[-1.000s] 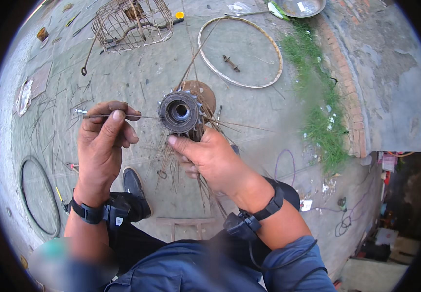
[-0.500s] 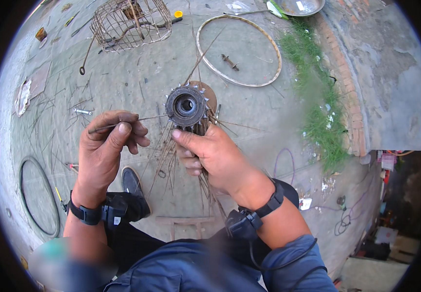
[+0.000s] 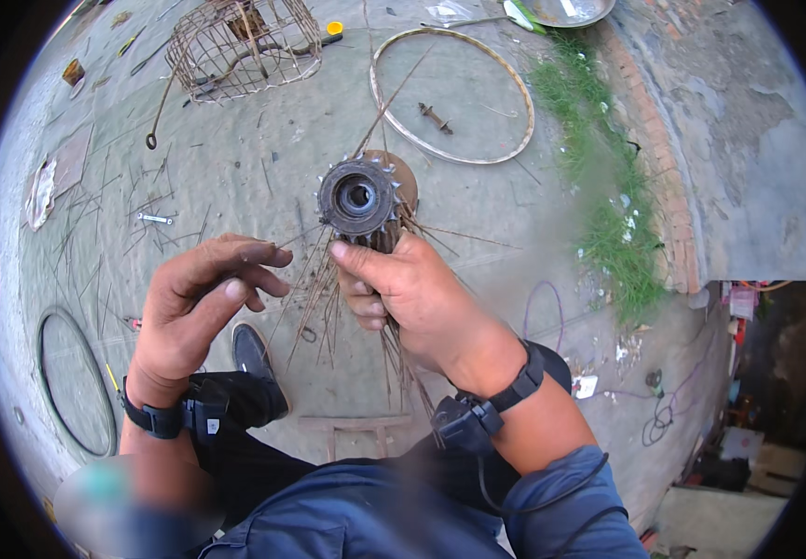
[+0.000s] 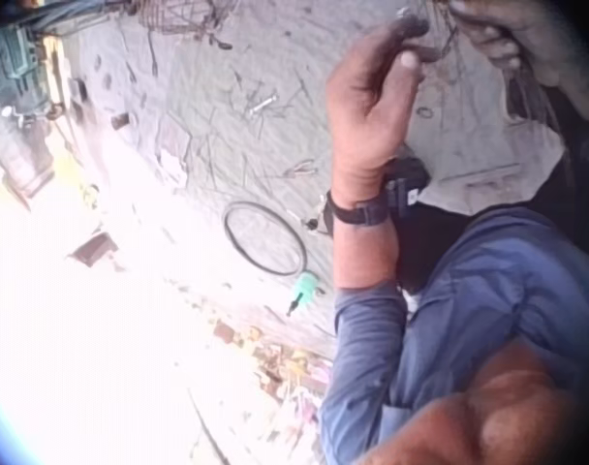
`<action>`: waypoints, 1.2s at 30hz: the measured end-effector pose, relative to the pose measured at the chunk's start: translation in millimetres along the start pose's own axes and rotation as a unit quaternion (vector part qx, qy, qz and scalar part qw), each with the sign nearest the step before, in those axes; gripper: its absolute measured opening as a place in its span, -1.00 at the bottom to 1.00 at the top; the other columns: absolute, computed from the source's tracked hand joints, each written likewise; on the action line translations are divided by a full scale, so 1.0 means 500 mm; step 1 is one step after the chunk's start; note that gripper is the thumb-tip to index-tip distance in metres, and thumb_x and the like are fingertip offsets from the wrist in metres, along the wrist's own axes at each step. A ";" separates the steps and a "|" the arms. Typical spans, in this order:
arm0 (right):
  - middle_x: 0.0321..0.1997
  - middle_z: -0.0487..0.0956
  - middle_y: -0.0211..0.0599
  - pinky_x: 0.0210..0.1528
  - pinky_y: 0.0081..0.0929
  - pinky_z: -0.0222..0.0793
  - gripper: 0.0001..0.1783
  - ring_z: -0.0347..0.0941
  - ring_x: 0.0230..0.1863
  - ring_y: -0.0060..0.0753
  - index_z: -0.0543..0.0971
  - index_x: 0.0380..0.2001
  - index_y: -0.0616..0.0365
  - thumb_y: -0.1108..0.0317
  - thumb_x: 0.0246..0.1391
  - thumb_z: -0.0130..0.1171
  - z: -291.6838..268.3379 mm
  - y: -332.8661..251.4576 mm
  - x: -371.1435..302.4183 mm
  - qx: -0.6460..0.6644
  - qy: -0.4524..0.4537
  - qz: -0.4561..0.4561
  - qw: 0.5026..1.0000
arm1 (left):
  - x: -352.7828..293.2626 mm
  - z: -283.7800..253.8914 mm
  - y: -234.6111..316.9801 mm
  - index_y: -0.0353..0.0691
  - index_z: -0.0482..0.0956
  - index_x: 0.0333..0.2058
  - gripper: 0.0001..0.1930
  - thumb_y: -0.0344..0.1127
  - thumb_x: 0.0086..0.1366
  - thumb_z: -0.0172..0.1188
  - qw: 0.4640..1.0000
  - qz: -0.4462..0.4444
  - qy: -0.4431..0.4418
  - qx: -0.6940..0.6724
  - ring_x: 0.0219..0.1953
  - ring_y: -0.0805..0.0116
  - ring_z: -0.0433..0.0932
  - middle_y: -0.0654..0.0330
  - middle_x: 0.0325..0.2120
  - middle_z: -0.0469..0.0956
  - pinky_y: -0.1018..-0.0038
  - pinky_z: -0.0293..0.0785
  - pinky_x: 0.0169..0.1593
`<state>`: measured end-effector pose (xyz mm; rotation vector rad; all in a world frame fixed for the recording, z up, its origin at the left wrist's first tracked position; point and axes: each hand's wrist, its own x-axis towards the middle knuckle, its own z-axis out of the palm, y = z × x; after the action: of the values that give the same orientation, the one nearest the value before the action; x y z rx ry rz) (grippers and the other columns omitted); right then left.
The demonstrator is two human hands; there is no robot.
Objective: The person inserts and adjusts bicycle spokes into the hub of a wheel. They hold the hub with one hand and use the other to thread and tighten individual spokes into the hub flange, occasionally rotating the hub to access different spoke holes.
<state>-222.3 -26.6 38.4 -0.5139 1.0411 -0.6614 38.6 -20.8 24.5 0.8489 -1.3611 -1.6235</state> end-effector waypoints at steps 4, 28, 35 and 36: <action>-0.47 0.33 -0.64 -0.47 -0.58 0.16 -0.78 0.20 -0.51 -0.71 0.49 -0.29 -0.05 0.20 0.48 0.24 0.004 0.000 0.002 -0.016 -0.004 0.007 1.000 | 0.009 0.008 -0.024 -0.32 0.68 -0.01 -0.75 -0.58 0.35 0.27 0.964 0.075 0.014 0.256 -0.22 0.12 0.74 0.01 -0.22 0.71 0.34 0.64 -0.14; -0.47 0.32 -0.58 -0.55 -0.61 0.11 -0.76 0.18 -0.54 -0.69 0.49 -0.28 -0.01 0.17 0.47 0.26 0.012 0.020 0.009 -0.017 0.011 0.014 1.000 | 0.031 0.070 -0.043 -0.09 0.70 0.03 -0.65 -0.46 0.26 0.39 0.852 0.178 0.153 0.468 -0.51 0.07 0.62 0.17 -0.49 0.58 0.22 0.52 -0.48; -0.49 0.28 -0.67 -0.50 -0.58 0.10 -0.75 0.13 -0.53 -0.72 0.48 -0.32 -0.07 0.17 0.48 0.24 0.013 0.017 0.008 -0.022 0.000 0.025 0.999 | 0.031 0.073 -0.045 -0.08 0.72 0.02 -0.66 -0.47 0.25 0.39 0.854 0.185 0.150 0.462 -0.52 0.07 0.62 0.16 -0.49 0.58 0.22 0.50 -0.49; -0.49 0.28 -0.67 -0.50 -0.58 0.10 -0.75 0.13 -0.53 -0.72 0.48 -0.31 -0.07 0.17 0.48 0.23 0.013 0.017 0.007 -0.016 -0.005 0.027 1.000 | 0.032 0.072 -0.042 -0.08 0.72 0.02 -0.65 -0.47 0.25 0.40 0.856 0.184 0.153 0.459 -0.52 0.07 0.62 0.16 -0.48 0.58 0.22 0.50 -0.49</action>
<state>-213.0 -22.7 33.4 -0.5154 1.0548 -0.5953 -3.9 -19.0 10.5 1.2114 -1.9182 -0.4460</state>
